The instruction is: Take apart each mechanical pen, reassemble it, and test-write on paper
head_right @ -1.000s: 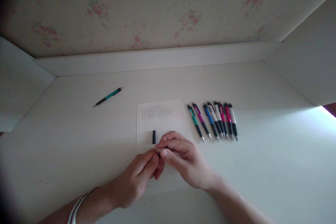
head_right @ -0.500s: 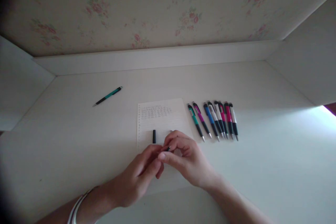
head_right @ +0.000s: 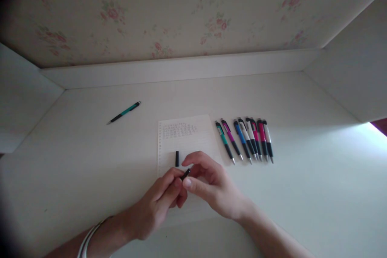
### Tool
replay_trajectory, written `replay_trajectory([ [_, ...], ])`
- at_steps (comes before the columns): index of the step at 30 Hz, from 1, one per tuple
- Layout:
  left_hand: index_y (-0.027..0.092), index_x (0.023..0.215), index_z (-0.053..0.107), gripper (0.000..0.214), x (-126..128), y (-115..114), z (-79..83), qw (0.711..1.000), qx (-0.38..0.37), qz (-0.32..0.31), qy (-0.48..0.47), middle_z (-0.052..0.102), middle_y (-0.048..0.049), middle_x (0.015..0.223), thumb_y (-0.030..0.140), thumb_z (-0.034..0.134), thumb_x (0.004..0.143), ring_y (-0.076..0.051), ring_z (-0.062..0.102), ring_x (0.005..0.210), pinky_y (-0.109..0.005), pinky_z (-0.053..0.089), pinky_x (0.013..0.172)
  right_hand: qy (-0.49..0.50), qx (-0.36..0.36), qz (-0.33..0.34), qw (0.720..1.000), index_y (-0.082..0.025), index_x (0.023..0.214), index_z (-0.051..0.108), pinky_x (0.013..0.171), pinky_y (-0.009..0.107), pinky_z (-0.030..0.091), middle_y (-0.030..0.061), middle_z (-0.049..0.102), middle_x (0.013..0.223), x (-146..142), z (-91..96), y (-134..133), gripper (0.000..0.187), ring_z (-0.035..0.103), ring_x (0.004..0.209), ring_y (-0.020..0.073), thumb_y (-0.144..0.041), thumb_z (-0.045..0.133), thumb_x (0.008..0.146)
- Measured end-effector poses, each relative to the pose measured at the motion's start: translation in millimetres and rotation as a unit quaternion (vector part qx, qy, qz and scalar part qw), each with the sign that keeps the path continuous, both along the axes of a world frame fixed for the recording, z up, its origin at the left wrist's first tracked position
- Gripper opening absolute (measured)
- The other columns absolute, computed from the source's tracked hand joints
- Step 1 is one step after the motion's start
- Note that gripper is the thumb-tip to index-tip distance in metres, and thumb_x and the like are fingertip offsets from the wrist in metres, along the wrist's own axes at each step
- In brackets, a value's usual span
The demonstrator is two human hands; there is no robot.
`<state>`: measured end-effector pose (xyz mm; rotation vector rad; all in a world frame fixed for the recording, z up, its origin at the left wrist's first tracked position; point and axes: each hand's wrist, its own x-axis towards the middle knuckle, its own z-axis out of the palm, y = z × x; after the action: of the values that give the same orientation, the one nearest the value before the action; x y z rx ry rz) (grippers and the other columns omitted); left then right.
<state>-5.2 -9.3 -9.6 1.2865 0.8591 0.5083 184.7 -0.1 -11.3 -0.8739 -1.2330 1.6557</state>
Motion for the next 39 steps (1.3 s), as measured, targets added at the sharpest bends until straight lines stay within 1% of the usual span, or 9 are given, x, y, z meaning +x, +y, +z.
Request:
replay_trajectory([
  [2, 0.019, 0.085, 0.047, 0.043, 0, 0, -0.8, 1.0, 0.0, -0.001, 0.004, 0.048, 0.0014, 0.074, 0.049, 0.025, 0.107, -0.013, 0.042, 0.067, -0.03, 0.036, 0.066, -0.019, 0.012, 0.021, 1.0, -0.025, 0.111, 0.069, 0.074, 0.032, 0.056, 0.005, 0.065, 0.095, 0, 1.1, 0, 0.019, 0.067, 0.081, 0.0169, -0.035, 0.063, 0.097],
  [6, 0.018, 0.101, 0.049, 0.039, 1, -1, -3.1, 1.0, 0.009, -0.002, -0.003, 0.048, 0.0022, 0.076, 0.054, 0.032, 0.105, -0.013, 0.041, 0.065, -0.029, 0.035, 0.063, -0.084, 0.065, -0.038, 0.994, -0.022, 0.078, 0.075, 0.079, 0.027, 0.053, 0.0043, 0.065, 0.089, 1, 0.2, 2, 0.015, 0.064, 0.086, 0.016, -0.03, 0.073, 0.09],
  [11, 0.019, 0.087, 0.048, 0.04, 0, 0, -1.2, 1.0, -0.004, -0.006, 0.009, 0.049, 0.0021, 0.073, 0.048, 0.029, 0.107, -0.012, 0.041, 0.066, -0.029, 0.035, 0.065, -0.038, 0.037, -0.016, 0.998, -0.028, 0.111, 0.074, 0.075, 0.03, 0.057, 0.0065, 0.063, 0.109, 1, -0.5, 0, 0.02, 0.067, 0.085, 0.0163, -0.036, 0.068, 0.093],
  [16, 0.018, 0.096, 0.051, 0.039, 0, 0, -0.5, 1.0, 0.014, -0.013, 0.01, 0.049, 0.0017, 0.076, 0.053, 0.035, 0.105, -0.013, 0.042, 0.068, -0.029, 0.036, 0.065, -0.098, 0.075, -0.023, 0.992, -0.024, 0.087, 0.08, 0.083, 0.028, 0.054, 0.0055, 0.068, 0.093, 2, -0.8, 0, 0.01, 0.066, 0.09, 0.017, -0.027, 0.071, 0.091],
  [23, 0.018, 0.091, 0.051, 0.041, 0, 2, 1.0, 1.0, 0.002, -0.02, 0.011, 0.049, 0.0023, 0.072, 0.051, 0.032, 0.106, -0.012, 0.043, 0.066, -0.028, 0.035, 0.065, -0.072, 0.054, -0.012, 0.996, -0.027, 0.107, 0.078, 0.086, 0.032, 0.057, 0.0079, 0.067, 0.109, 1, -4.6, -1, 0.018, 0.066, 0.099, 0.0195, -0.032, 0.068, 0.093],
  [28, 0.018, 0.08, 0.05, 0.046, -1, 1, 0.3, 0.999, 0.014, -0.029, 0.011, 0.051, 0.0009, 0.07, 0.048, 0.029, 0.107, -0.012, 0.044, 0.065, -0.028, 0.036, 0.065, -0.089, 0.061, -0.024, 0.994, -0.024, 0.085, 0.081, 0.08, 0.029, 0.056, 0.0062, 0.07, 0.092, 2, -4.8, 0, 0.011, 0.067, 0.086, 0.0172, -0.032, 0.075, 0.088],
  [33, 0.018, 0.097, 0.05, 0.04, 1, -1, -4.7, 0.999, -0.014, 0.018, -0.045, 0.046, 0.0046, 0.068, 0.057, 0.04, 0.102, -0.011, 0.038, 0.06, -0.026, 0.032, 0.057, -0.062, 0.056, -0.078, 0.993, -0.027, 0.105, 0.077, 0.071, 0.031, 0.055, 0.0067, 0.069, 0.099, 5, -4.7, 2, 0.028, 0.063, 0.078, 0.0174, -0.048, 0.06, 0.096],
  [36, 0.02, 0.103, 0.046, 0.043, 2, -3, -6.4, 0.994, -0.056, 0.052, -0.084, 0.044, 0.0072, 0.063, 0.062, 0.044, 0.098, -0.011, 0.036, 0.056, -0.025, 0.029, 0.052, -0.18, 0.093, -0.154, 0.967, -0.025, 0.107, 0.073, 0.067, 0.032, 0.051, 0.0064, 0.068, 0.091, 5, -5.8, 6, 0.031, 0.059, 0.073, 0.0177, -0.042, 0.047, 0.103],
  [39, 0.02, 0.094, 0.046, 0.044, 2, -4, -6.2, 0.993, -0.064, 0.052, -0.081, 0.047, 0.0058, 0.063, 0.063, 0.041, 0.099, -0.011, 0.037, 0.055, -0.025, 0.03, 0.053, -0.357, 0.224, -0.149, 0.894, -0.022, 0.112, 0.07, 0.073, 0.038, 0.051, 0.0091, 0.07, 0.094, -1, -9.1, 10, 0.021, 0.061, 0.082, 0.0223, -0.027, 0.055, 0.099],
])
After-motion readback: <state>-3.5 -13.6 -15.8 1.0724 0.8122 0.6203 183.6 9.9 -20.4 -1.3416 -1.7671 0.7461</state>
